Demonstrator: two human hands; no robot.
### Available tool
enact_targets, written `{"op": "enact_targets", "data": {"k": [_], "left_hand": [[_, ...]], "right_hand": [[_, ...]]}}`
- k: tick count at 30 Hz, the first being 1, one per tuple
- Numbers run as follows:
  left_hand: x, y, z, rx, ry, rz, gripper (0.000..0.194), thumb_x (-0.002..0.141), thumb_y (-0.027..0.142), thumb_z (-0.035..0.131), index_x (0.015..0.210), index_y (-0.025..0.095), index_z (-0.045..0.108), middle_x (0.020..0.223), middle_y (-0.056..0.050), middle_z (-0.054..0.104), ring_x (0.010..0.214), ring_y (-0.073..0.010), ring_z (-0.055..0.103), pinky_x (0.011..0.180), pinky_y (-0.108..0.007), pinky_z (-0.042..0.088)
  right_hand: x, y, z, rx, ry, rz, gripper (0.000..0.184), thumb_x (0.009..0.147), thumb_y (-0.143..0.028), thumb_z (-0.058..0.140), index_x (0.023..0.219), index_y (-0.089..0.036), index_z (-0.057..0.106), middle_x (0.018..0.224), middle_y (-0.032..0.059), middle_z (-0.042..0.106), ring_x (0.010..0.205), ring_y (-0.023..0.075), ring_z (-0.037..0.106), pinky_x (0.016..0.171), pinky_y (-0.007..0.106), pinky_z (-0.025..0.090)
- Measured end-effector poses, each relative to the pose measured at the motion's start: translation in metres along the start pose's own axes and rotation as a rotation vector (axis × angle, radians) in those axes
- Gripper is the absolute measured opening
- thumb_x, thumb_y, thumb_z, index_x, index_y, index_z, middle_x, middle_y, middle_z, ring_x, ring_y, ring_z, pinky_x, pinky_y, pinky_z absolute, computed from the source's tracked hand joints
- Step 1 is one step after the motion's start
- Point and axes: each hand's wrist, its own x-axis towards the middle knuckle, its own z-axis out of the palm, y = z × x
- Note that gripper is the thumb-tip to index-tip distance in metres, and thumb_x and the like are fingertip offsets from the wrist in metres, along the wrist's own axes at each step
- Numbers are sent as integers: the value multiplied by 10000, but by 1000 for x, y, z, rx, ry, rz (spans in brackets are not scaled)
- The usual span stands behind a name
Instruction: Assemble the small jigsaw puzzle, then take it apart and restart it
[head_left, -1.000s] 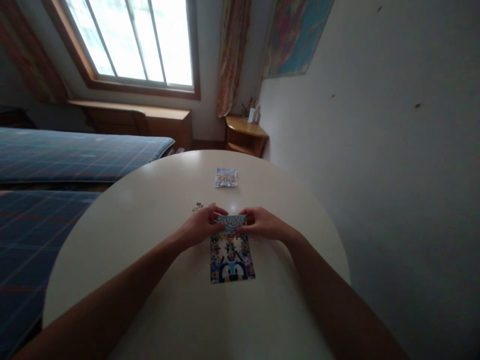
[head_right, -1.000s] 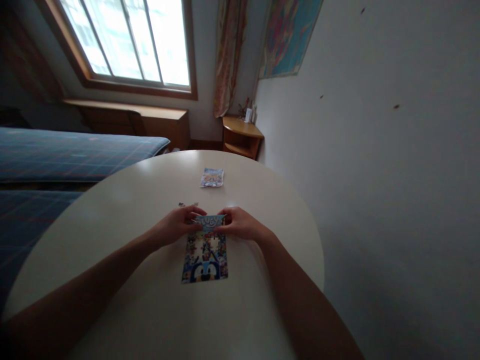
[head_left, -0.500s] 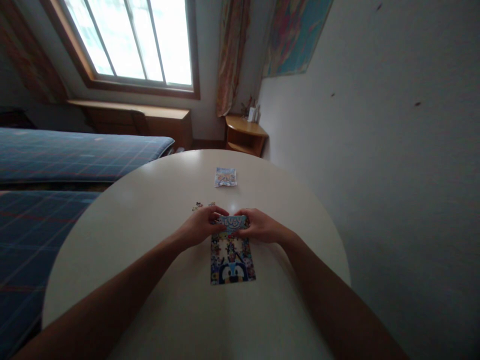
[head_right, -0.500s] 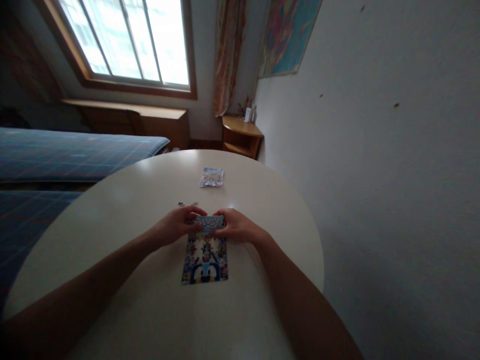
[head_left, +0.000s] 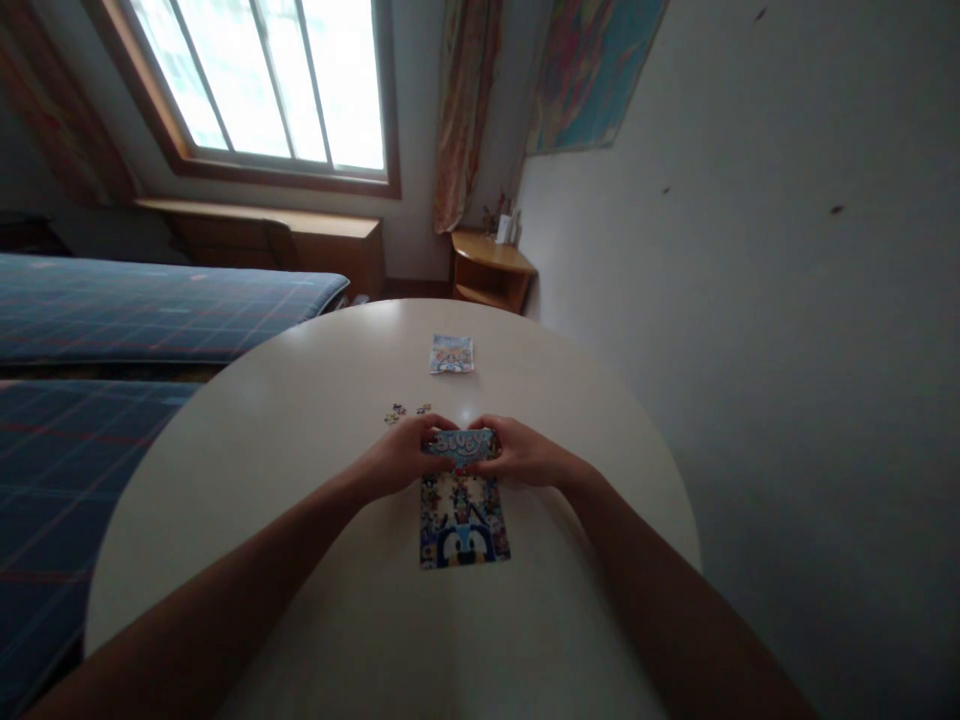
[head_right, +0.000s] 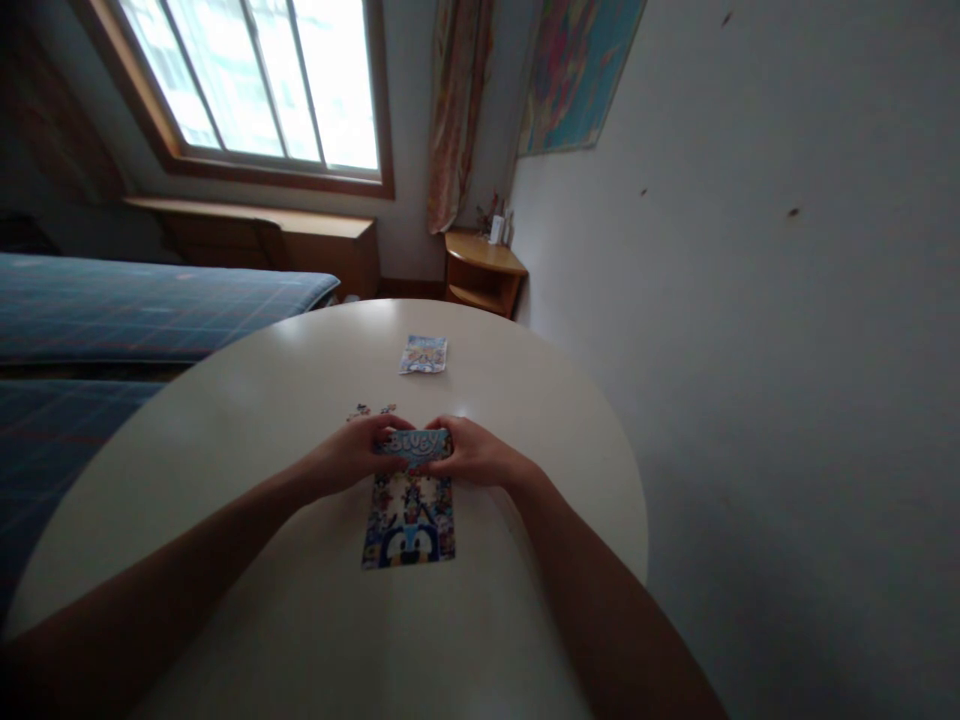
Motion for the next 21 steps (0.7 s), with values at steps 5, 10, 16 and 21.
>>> {"op": "enact_targets", "data": {"k": [5, 10, 16, 21], "left_hand": [[0, 1, 1, 11, -3, -5, 452, 638, 229, 714, 1067, 131, 607, 882, -73, 708, 807, -211, 667, 716, -310, 492], [-3, 7, 2, 1, -4, -8, 491, 647, 320, 757, 1071, 134, 594, 896, -74, 705, 794, -209, 667, 701, -303, 494], [-7, 15, 6, 89, 29, -19, 506, 621, 378, 787, 1036, 146, 615, 879, -60, 701, 807, -219, 663, 688, -295, 475], [-7, 13, 7, 123, 40, -29, 454, 632, 345, 766, 1015, 137, 640, 874, -66, 711, 783, -216, 656, 674, -296, 469]], "right_hand": [[2, 5, 1, 51, 11, 8, 541, 669, -308, 809, 1107, -144, 538, 893, 29, 635, 761, 144, 585, 650, 245, 460], [2, 8, 2, 183, 15, 25, 529, 664, -299, 812, 1076, -142, 519, 857, 17, 626, 733, 134, 587, 633, 241, 457], [2, 8, 1, 146, 53, 37, 546, 641, -297, 827, 1080, -136, 545, 862, 34, 651, 741, 145, 611, 641, 248, 475], [0, 2, -2, 26, 27, 96, 528, 681, -331, 797, 1119, -119, 593, 858, 66, 693, 747, 173, 638, 635, 267, 487]]}}
